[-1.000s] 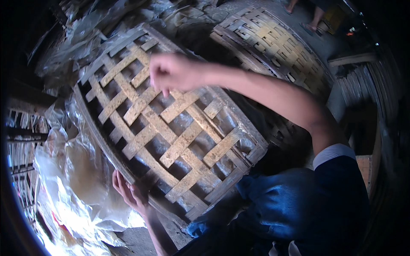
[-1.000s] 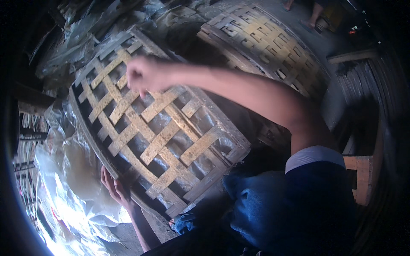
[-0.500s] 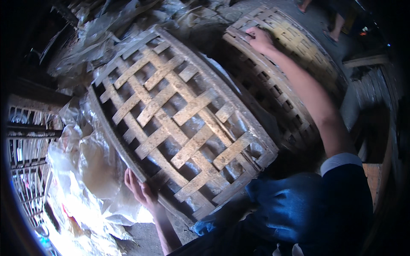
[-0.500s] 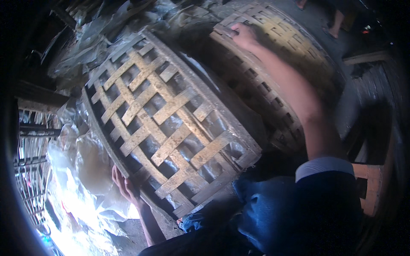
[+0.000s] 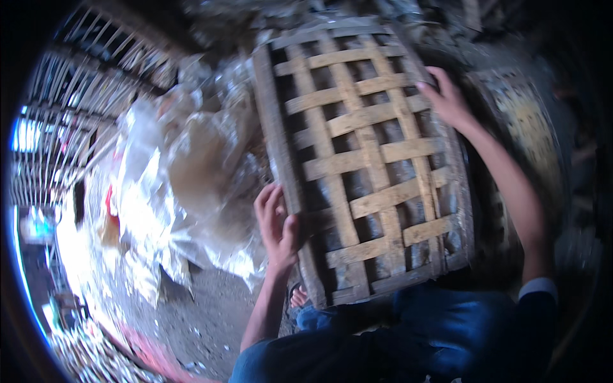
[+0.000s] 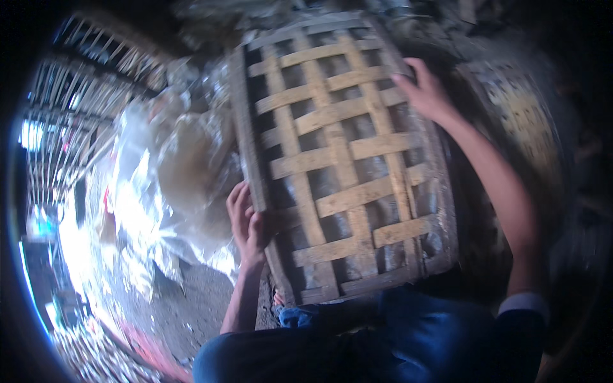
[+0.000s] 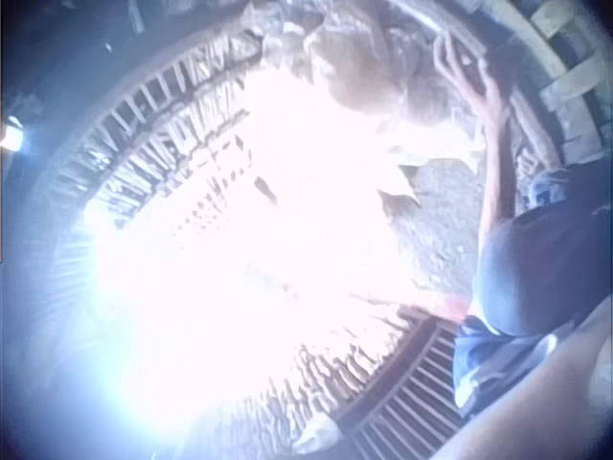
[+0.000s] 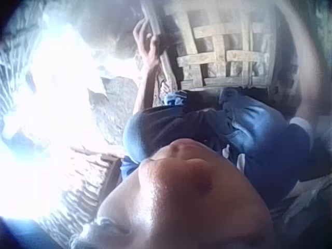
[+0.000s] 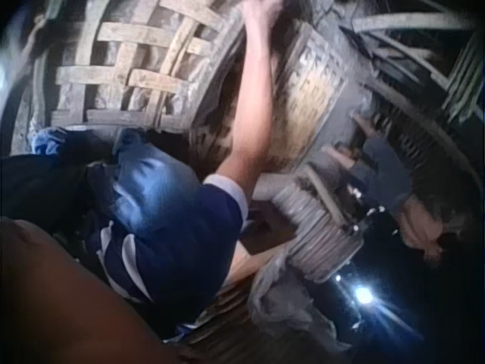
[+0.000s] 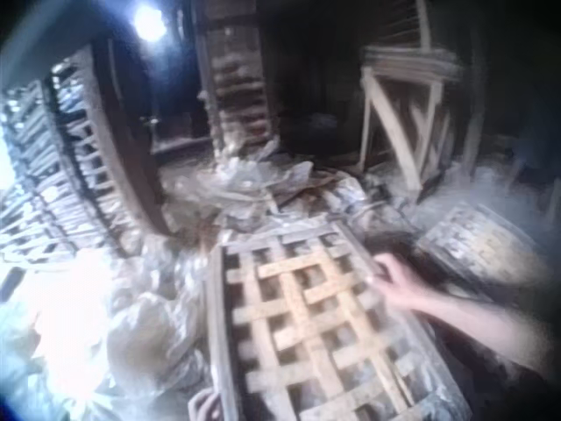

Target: The person places a plastic sheet over a wooden lattice tray and presses the edges to secure it. They then lift and reposition the tray, repeating the process with another tray.

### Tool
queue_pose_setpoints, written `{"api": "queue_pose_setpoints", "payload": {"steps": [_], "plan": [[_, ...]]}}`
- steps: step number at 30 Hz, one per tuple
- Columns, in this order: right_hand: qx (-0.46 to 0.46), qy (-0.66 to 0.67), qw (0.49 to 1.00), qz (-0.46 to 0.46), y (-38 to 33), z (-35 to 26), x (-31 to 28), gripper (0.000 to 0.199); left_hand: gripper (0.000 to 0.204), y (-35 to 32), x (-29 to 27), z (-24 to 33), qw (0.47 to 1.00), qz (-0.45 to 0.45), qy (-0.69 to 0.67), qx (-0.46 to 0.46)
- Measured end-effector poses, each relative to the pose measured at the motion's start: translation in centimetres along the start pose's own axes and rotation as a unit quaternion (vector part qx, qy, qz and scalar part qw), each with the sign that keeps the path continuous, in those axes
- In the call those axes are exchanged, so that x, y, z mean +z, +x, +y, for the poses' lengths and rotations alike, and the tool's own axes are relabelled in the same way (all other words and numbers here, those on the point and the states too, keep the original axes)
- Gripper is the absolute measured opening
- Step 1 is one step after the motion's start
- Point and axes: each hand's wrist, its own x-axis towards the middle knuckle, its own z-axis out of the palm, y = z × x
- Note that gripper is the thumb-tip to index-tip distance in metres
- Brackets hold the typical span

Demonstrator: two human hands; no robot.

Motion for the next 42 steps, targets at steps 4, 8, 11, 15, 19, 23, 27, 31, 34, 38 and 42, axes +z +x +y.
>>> {"api": "queue_pose_setpoints", "payload": {"steps": [4,8,11,15,19,23,27,31,34,38,42], "plan": [[-0.035,-0.040,0.998,0.029,0.1,-0.1,0.3,0.055,0.060,-0.1,-0.3,0.0,1.000,0.009,0.005,0.029],[-0.040,-0.033,0.998,0.020,0.9,1.6,-0.2,0.055,0.057,0.4,-0.6,0.1,0.996,-0.009,0.070,0.058],[0.003,0.028,1.000,0.010,0.3,0.9,0.0,0.055,0.055,1.3,-3.6,-0.2,0.996,0.036,0.073,0.026],[0.022,0.017,0.999,-0.018,0.3,-0.6,-0.1,0.059,0.062,1.0,-12.6,-5.5,0.905,0.148,0.399,-0.017],[0.042,0.034,0.998,-0.015,0.2,-0.2,0.0,0.061,0.077,-1.8,-19.0,-8.6,0.761,0.161,0.580,-0.242],[0.040,0.044,0.998,-0.018,0.2,-0.2,-0.2,0.061,0.079,-4.9,-22.5,-7.3,0.700,0.228,0.568,-0.369],[0.046,0.037,0.998,-0.010,0.4,0.7,-0.1,0.062,0.074,-6.1,-24.3,-6.5,0.666,0.226,0.573,-0.422],[0.067,0.027,0.997,-0.012,0.6,1.6,-0.3,0.063,0.061,-3.8,-23.9,-7.3,0.727,0.305,0.575,-0.221],[0.078,0.016,0.997,-0.012,0.4,1.1,-0.2,0.065,0.049,0.1,-20.4,-6.7,0.753,0.287,0.590,-0.052],[0.087,0.015,0.996,-0.017,-0.2,-0.6,-0.3,0.067,0.021,4.0,-14.5,-7.5,0.777,0.124,0.614,0.060],[0.044,0.062,0.997,0.001,-0.5,-1.1,0.0,0.061,0.032,4.6,-13.4,-10.7,0.753,0.027,0.656,-0.045]]}}
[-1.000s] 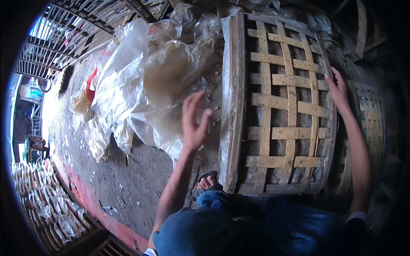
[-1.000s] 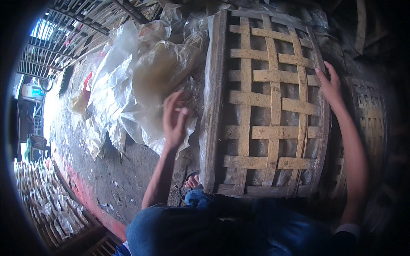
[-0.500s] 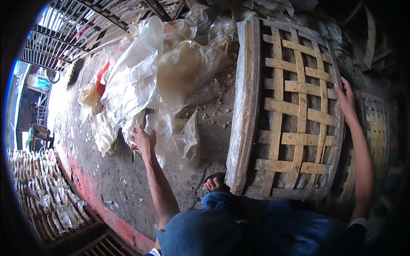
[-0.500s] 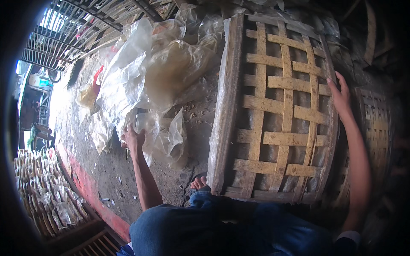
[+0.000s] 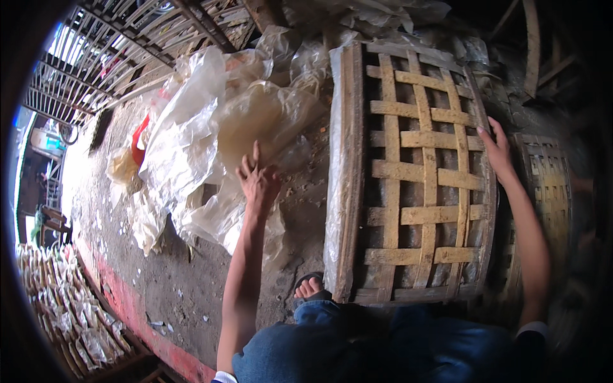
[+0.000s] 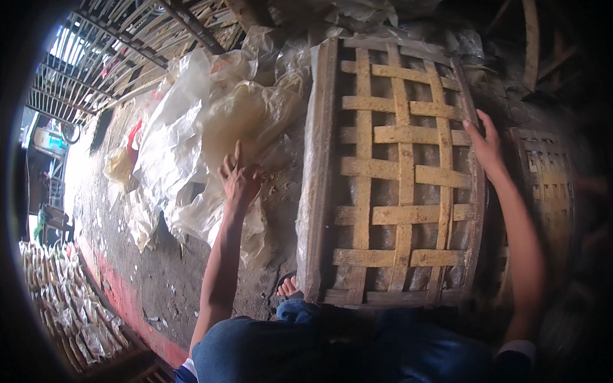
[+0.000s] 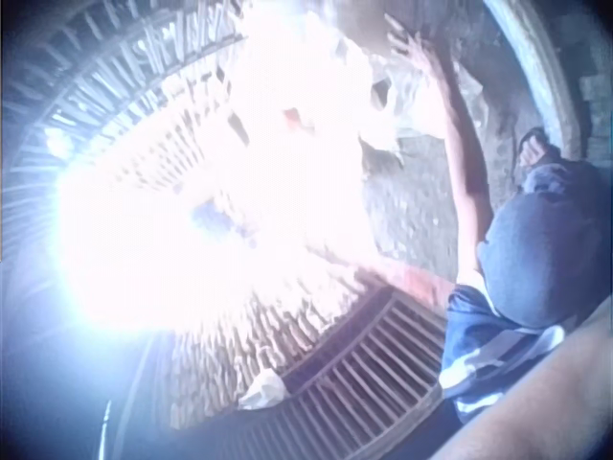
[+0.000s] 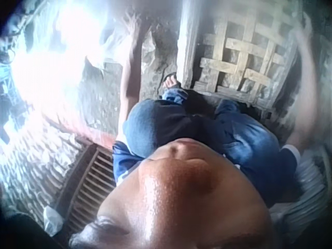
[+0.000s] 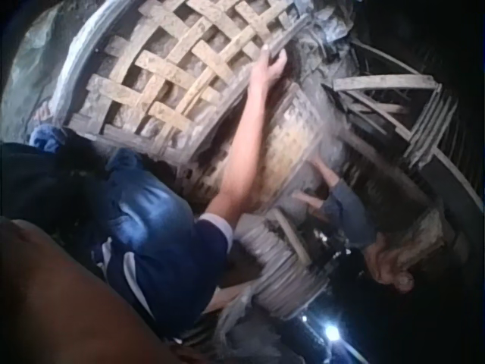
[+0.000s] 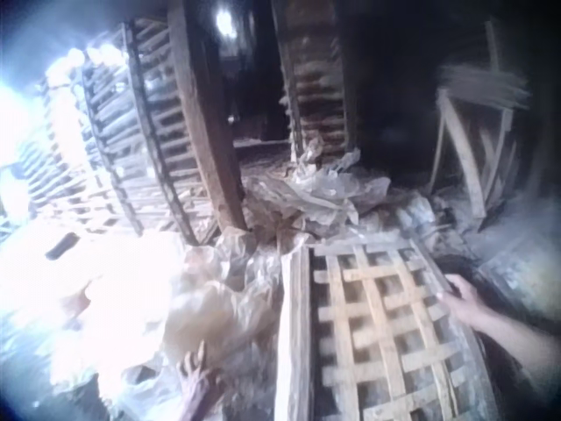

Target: The person places a plastic sheet over a wooden lattice tray and presses the edges to secure it. They then lift and reposition the tray, repeating the process with another tray.

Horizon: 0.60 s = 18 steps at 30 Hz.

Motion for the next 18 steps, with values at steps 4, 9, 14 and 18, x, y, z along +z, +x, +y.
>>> {"api": "queue_pose_setpoints", "payload": {"steps": [4,9,14,18], "plan": [[-0.019,-0.015,1.000,0.004,0.4,1.0,-0.3,0.062,0.047,-0.6,2.6,-2.1,0.995,-0.007,0.073,-0.073],[-0.007,-0.003,1.000,-0.006,0.1,0.1,0.0,0.060,0.049,0.1,-2.7,-4.7,0.991,-0.013,-0.012,-0.136],[0.005,0.005,1.000,-0.008,-0.1,0.4,-0.5,0.060,0.033,2.0,-5.4,-6.1,0.993,0.103,-0.059,-0.001],[0.025,0.006,1.000,-0.015,-0.1,0.2,-0.1,0.061,0.023,1.2,-2.2,-4.9,0.995,0.009,-0.085,0.055]]}}
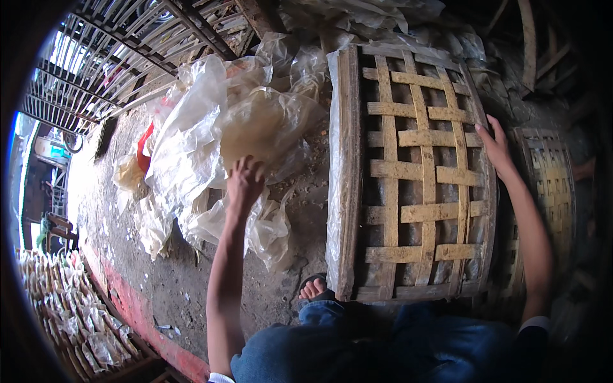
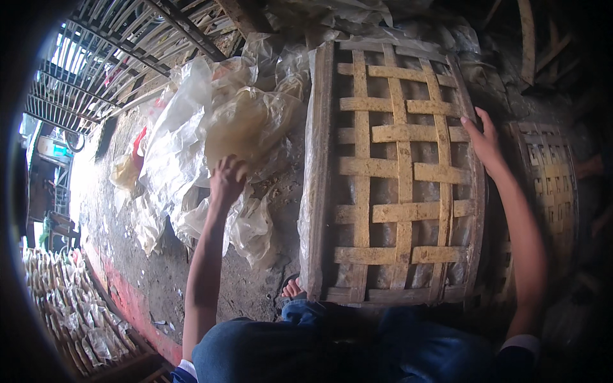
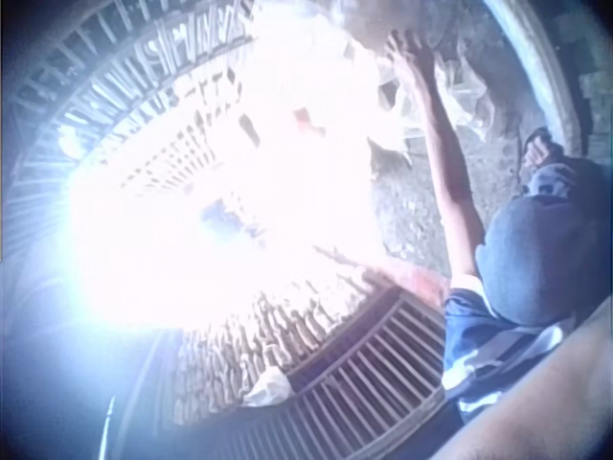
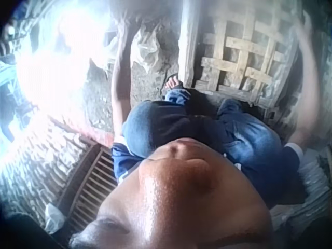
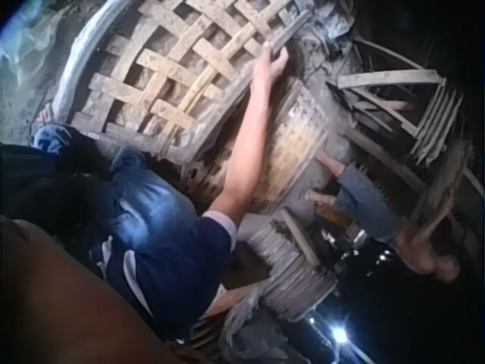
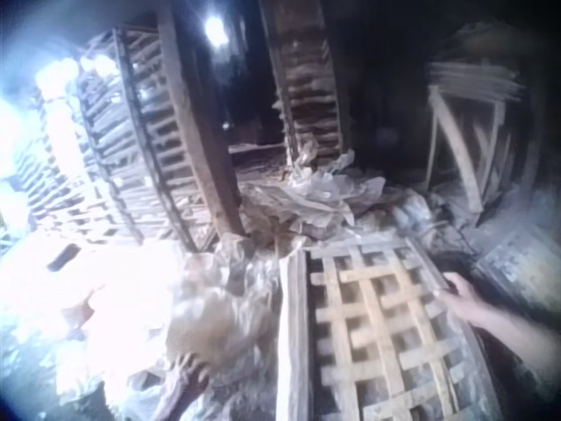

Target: The person places a plastic sheet over a wooden lattice tray and presses the edges to secure it. They then lift and reposition the tray, repeating the process with another tray.

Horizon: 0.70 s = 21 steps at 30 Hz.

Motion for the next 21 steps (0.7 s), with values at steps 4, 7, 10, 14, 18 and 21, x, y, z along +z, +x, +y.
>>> {"api": "queue_pose_setpoints", "payload": {"steps": [4,7,10,14,18,21], "plan": [[-0.004,-0.019,1.000,0.009,0.0,0.4,-0.4,0.062,0.033,-0.8,4.2,1.9,0.992,-0.038,0.114,0.044],[-0.001,-0.015,1.000,0.003,-0.1,-0.1,-0.3,0.063,0.042,-0.9,6.2,1.5,0.984,-0.022,0.175,-0.028],[-0.003,-0.005,1.000,-0.010,0.0,-0.1,0.2,0.063,0.044,-0.8,6.3,-1.4,0.981,0.013,0.188,-0.047],[-0.008,-0.020,1.000,0.023,0.1,0.2,-0.4,0.062,0.038,2.5,-0.1,-0.1,0.992,0.092,0.071,-0.039],[0.000,0.004,1.000,0.006,-0.1,-0.2,0.1,0.061,0.044,2.9,-2.3,-2.3,0.996,0.082,0.028,0.000],[-0.005,-0.007,1.000,0.007,-0.2,-0.5,-0.1,0.061,0.050,2.9,-1.6,-0.4,0.995,0.003,0.095,-0.020]]}}
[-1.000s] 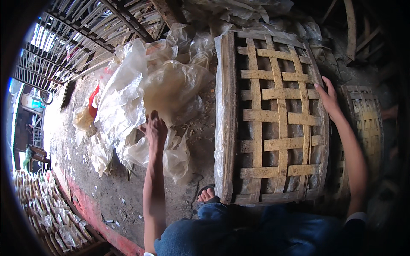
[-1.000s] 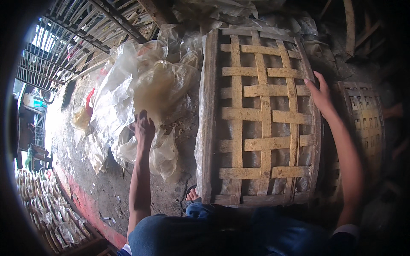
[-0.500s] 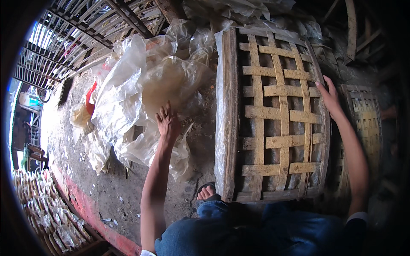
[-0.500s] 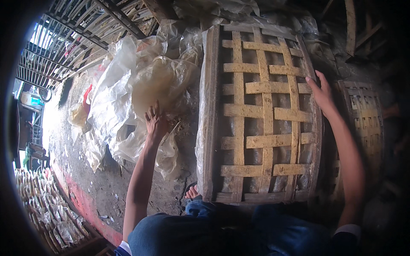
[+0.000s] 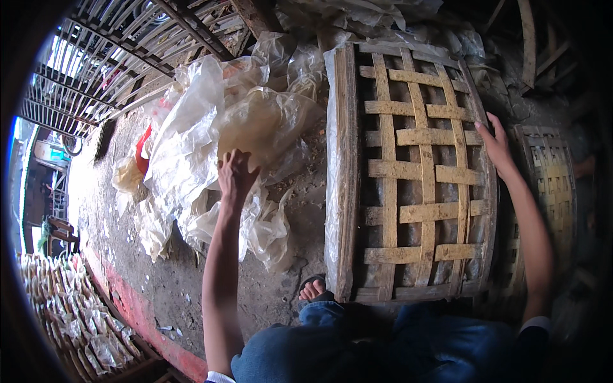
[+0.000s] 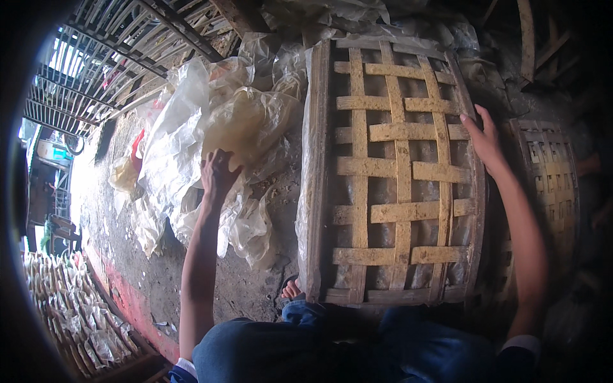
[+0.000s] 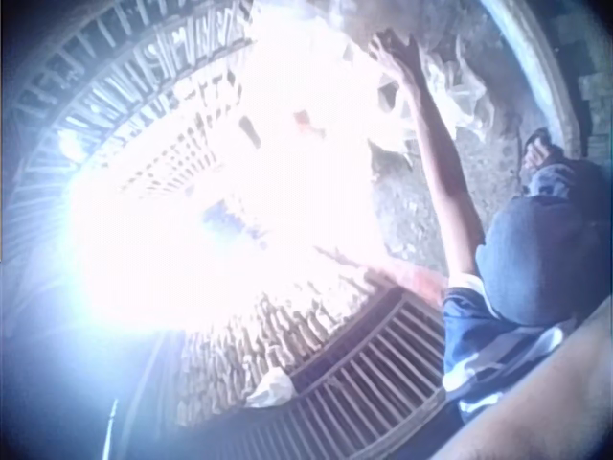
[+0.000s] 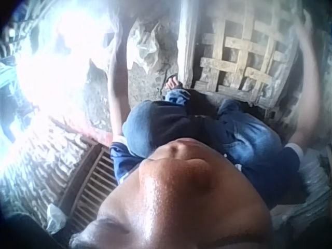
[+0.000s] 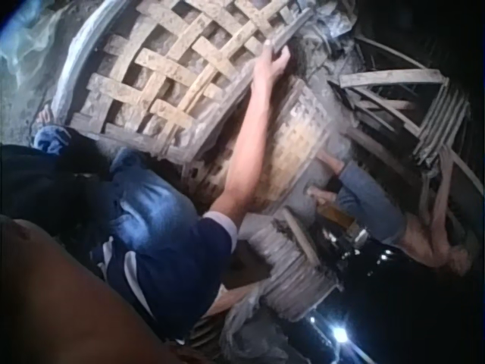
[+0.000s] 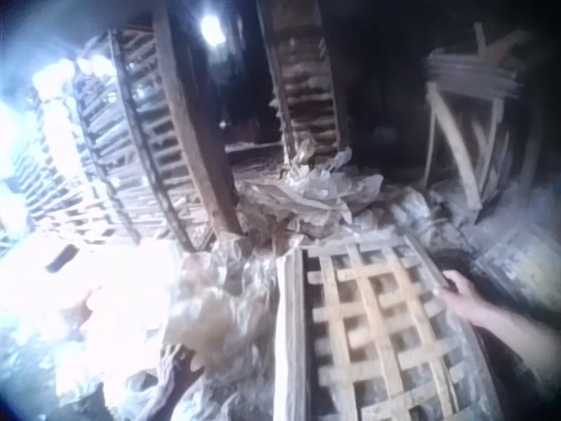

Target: The person places a plastic sheet over a wooden lattice tray and presses the edges to secure it. They then lift and reposition the tray, repeating the process with another tray.

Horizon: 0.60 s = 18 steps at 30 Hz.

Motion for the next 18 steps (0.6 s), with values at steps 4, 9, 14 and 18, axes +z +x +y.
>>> {"api": "queue_pose_setpoints", "payload": {"steps": [4,9,14,18], "plan": [[0.007,-0.004,1.000,-0.012,0.2,0.7,-0.7,0.065,0.053,-0.3,3.0,1.5,0.994,-0.034,0.099,0.016],[0.015,0.010,1.000,-0.011,0.0,0.2,0.2,0.063,0.026,-1.2,6.5,-2.4,0.989,0.021,0.146,0.031],[0.015,0.023,0.999,-0.017,0.1,0.9,-0.1,0.063,0.009,-0.5,3.5,-3.0,0.992,0.119,0.003,0.036],[0.004,0.003,1.000,-0.012,0.5,0.9,-0.3,0.060,0.007,1.6,-1.3,-2.5,0.968,0.234,-0.091,-0.015]]}}
